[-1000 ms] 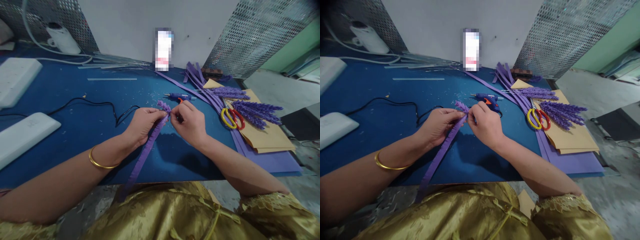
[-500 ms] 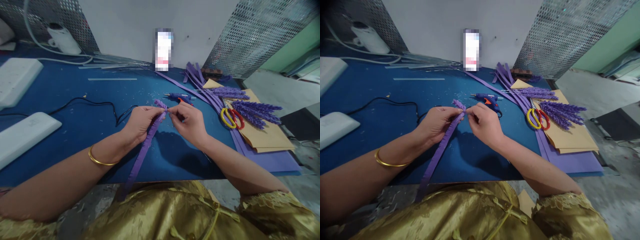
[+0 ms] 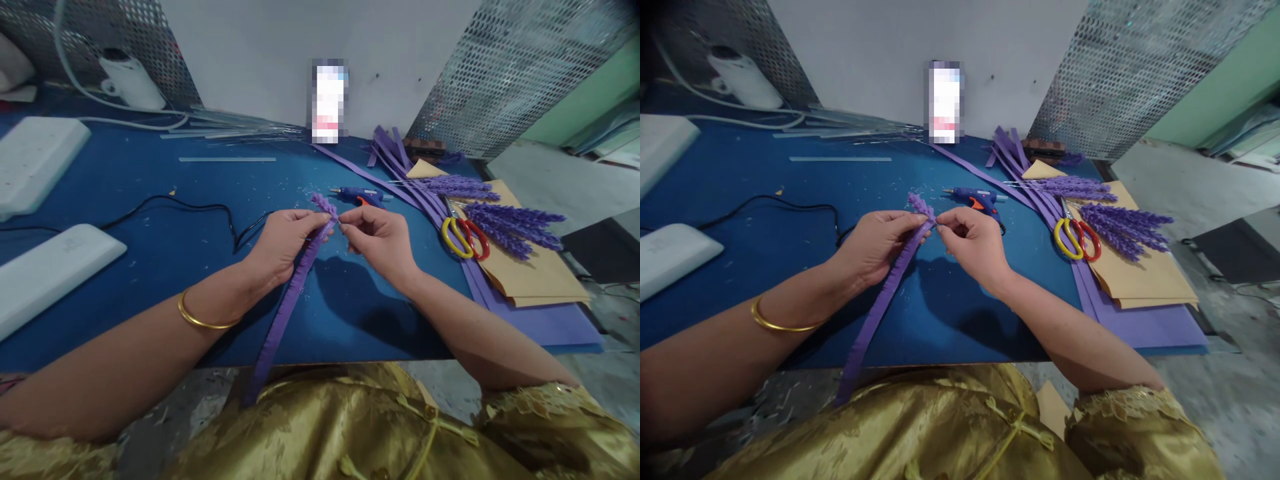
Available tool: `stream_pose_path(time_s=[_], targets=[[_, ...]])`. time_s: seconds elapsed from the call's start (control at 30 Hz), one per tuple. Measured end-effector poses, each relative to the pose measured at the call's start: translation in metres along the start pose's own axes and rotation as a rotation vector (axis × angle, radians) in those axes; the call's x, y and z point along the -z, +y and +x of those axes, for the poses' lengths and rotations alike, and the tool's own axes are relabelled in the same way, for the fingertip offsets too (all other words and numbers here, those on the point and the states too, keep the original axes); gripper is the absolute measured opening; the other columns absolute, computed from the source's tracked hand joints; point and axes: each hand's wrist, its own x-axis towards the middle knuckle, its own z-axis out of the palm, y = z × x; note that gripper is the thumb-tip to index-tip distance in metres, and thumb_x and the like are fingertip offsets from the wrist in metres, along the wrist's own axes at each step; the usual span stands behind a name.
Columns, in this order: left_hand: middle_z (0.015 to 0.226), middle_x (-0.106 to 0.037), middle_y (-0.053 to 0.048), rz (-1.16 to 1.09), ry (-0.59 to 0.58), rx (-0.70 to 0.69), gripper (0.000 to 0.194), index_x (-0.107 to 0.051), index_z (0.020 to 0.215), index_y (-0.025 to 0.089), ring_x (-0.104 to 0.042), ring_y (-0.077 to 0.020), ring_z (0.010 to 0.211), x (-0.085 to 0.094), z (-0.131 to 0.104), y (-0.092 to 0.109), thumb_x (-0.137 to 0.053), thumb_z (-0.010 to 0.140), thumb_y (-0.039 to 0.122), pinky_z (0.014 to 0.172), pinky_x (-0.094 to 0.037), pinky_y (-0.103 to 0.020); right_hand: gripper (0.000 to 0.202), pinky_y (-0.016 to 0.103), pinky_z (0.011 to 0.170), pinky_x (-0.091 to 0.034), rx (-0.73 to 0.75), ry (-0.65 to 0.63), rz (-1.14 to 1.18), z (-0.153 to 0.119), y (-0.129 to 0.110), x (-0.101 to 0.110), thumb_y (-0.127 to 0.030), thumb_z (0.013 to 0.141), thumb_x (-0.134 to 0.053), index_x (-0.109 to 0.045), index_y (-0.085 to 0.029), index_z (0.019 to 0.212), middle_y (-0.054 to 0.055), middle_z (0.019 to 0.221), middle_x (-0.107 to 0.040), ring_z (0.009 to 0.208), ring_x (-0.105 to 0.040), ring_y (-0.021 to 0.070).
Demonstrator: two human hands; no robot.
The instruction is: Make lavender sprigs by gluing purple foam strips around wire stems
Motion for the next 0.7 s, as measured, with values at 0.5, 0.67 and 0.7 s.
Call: stream_pose_path(time_s=[0.5,0.67,0.7], targets=[[0.056,-0.065,-0.002,0.106,0.037,0.005,0.019,-0.071,0.058,0.014,-0.053,-0.0102,0.05,0.0018,0.0003,-0.0003,-0.083,0.06,0.029,0.049,-0.037,-0.022,0.016,0.025,0.063,-0.046,0.283,0.036,-0.279,-0.0053,0.0029,-0.0014,-0.011,0.081,-0.057,-0.071,-0.019,0.083,0.0,0.07,-0.063,0.065,-0.059,0.0128],[0.052,-0.062,0.0,0.131,0.053,-0.033,0.016,-0.069,0.053,0.016,-0.05,-0.0098,0.05,0.0026,0.0017,-0.0025,-0.079,0.06,0.025,0.049,-0.035,-0.022,0.016,0.023,0.06,-0.042,0.373,0.04,-0.335,-0.0091,0.0026,-0.0043,-0.009,0.082,-0.057,-0.069,-0.018,0.083,-0.001,0.07,-0.061,0.061,-0.055,0.011],[0.051,-0.061,0.0,0.137,0.054,-0.029,0.016,-0.068,0.053,0.016,-0.049,-0.0092,0.049,0.0023,0.0015,-0.0019,-0.079,0.06,0.025,0.048,-0.033,-0.022,0.016,0.024,0.059,-0.042,0.383,0.043,-0.351,-0.0092,0.0026,-0.0045,-0.008,0.082,-0.056,-0.069,-0.018,0.083,-0.001,0.071,-0.061,0.061,-0.054,0.0111]])
